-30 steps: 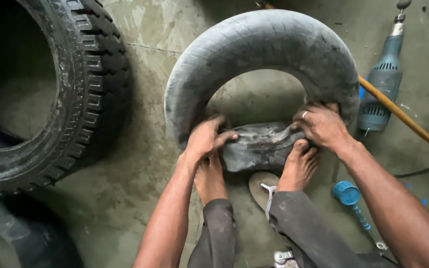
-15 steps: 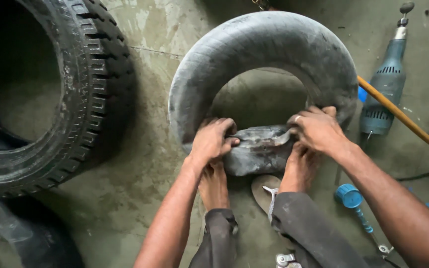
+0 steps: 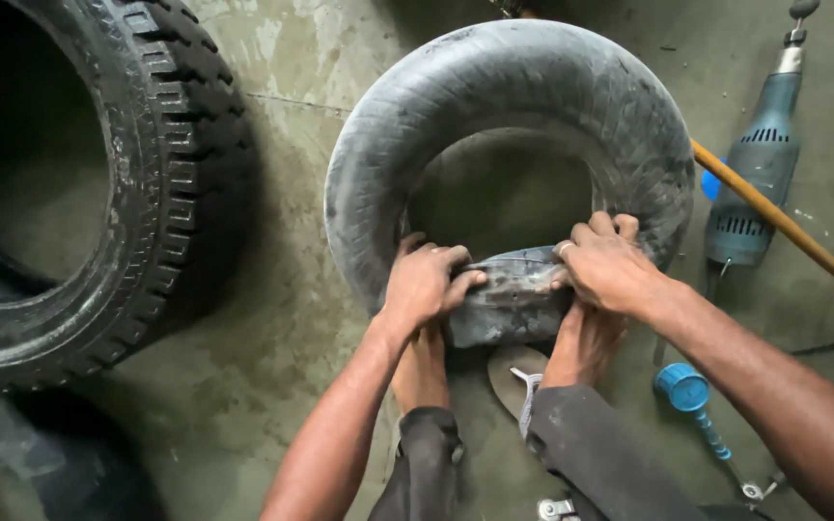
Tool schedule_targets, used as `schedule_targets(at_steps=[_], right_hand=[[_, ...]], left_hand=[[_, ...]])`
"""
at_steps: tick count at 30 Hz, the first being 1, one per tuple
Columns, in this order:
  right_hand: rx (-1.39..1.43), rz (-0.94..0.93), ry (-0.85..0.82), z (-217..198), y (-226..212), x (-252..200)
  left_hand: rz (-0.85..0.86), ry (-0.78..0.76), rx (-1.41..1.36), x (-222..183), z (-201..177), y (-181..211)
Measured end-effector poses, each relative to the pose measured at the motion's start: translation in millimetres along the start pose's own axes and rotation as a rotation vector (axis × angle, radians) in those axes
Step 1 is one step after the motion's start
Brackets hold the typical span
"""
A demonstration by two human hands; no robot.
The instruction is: Inspecting and repairing punctures in motorcycle or small vehicle inner tubes using tools and a grinder.
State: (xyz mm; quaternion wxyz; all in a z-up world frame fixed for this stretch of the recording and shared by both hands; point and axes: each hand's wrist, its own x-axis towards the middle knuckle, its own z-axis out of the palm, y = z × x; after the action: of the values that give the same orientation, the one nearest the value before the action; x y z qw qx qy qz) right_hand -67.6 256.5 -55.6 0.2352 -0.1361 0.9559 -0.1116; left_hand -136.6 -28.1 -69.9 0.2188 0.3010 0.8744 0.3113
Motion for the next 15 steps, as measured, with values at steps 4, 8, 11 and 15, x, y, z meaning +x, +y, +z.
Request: schedule_targets(at_steps=[4, 8, 11, 15], right_hand=[[-0.069, 0.049, 0.017, -1, -9, 0], [0.019, 0.174, 0.089, 0, -6, 3], [0.116, 0.265, 0.049, 3, -2, 9], [0.026, 0.279, -0.070, -21, -15, 21]], left_hand=[[-0.120, 0.087, -0.056, 2, 1, 1], [-0.326, 0.066, -0.095, 1, -3, 14], [-0.254, 0.126, -0.106, -3, 4, 13], [0.017, 0.161, 0.038, 3, 16, 13]])
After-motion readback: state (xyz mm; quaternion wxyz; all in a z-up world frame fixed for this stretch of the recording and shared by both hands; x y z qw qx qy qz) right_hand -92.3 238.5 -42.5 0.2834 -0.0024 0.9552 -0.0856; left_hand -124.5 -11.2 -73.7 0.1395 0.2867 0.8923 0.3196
